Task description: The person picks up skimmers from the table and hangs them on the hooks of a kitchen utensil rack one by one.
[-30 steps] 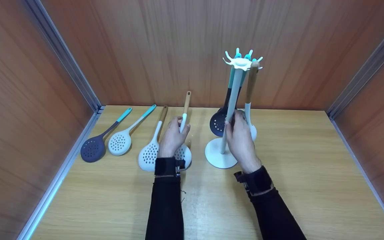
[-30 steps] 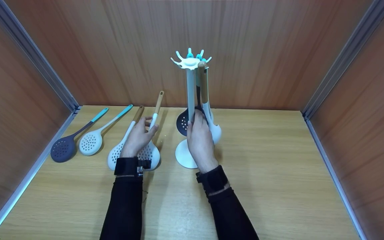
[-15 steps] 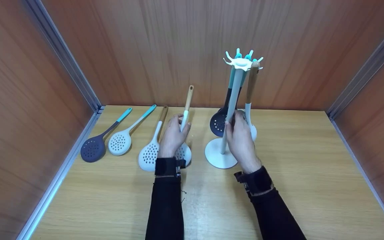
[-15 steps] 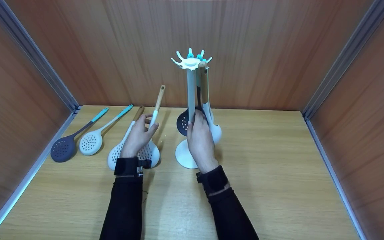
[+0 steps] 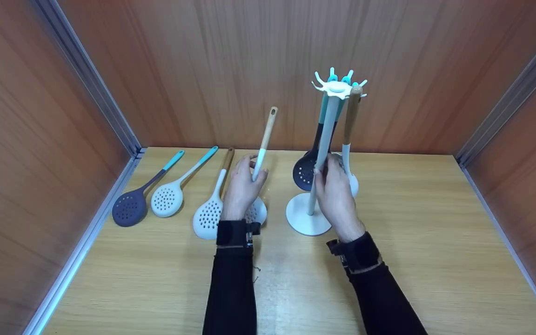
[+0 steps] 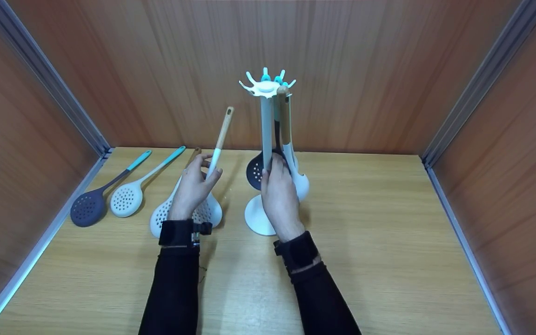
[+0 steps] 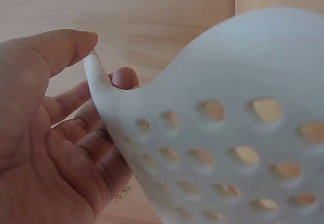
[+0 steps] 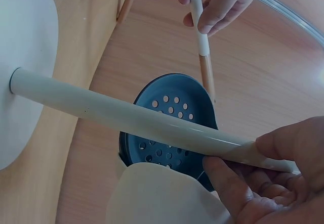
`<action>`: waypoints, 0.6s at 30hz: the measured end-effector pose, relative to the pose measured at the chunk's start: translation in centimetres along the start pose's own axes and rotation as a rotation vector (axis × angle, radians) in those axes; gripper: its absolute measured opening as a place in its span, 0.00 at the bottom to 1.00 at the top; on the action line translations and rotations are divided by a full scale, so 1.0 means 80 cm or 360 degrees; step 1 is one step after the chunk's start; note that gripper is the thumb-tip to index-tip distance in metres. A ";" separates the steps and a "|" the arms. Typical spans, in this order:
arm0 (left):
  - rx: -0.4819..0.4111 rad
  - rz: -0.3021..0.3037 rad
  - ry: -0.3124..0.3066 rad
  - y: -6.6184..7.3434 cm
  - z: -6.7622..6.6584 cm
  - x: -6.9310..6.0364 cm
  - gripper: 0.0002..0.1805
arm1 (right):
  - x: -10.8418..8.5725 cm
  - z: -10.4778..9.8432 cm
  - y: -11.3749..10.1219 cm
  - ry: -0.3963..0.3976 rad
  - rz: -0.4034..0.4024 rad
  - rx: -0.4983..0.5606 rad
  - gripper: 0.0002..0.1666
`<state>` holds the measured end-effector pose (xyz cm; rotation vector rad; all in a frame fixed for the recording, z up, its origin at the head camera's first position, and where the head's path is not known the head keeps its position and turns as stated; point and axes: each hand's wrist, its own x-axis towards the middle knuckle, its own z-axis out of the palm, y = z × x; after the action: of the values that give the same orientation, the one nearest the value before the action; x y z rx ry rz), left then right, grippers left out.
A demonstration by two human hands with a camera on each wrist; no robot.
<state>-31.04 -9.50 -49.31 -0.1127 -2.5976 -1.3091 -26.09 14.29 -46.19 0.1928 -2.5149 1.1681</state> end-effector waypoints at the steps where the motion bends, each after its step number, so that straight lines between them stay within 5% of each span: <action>1: 0.0004 0.0016 0.0009 0.000 0.000 0.000 0.30 | 0.000 0.000 0.000 0.0002 0.0000 0.0001 0.28; 10: 0.0018 0.0147 0.0051 0.004 -0.001 0.000 0.25 | 0.001 -0.001 -0.001 -0.0022 0.0020 -0.0007 0.29; 18: -0.0003 0.0143 0.0052 0.010 -0.004 -0.001 0.24 | 0.004 -0.002 -0.001 -0.0077 0.0095 0.0033 0.30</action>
<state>-30.79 -9.30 -48.49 -0.2046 -2.5332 -1.2713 -26.31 14.38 -45.88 0.1537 -2.5675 1.2274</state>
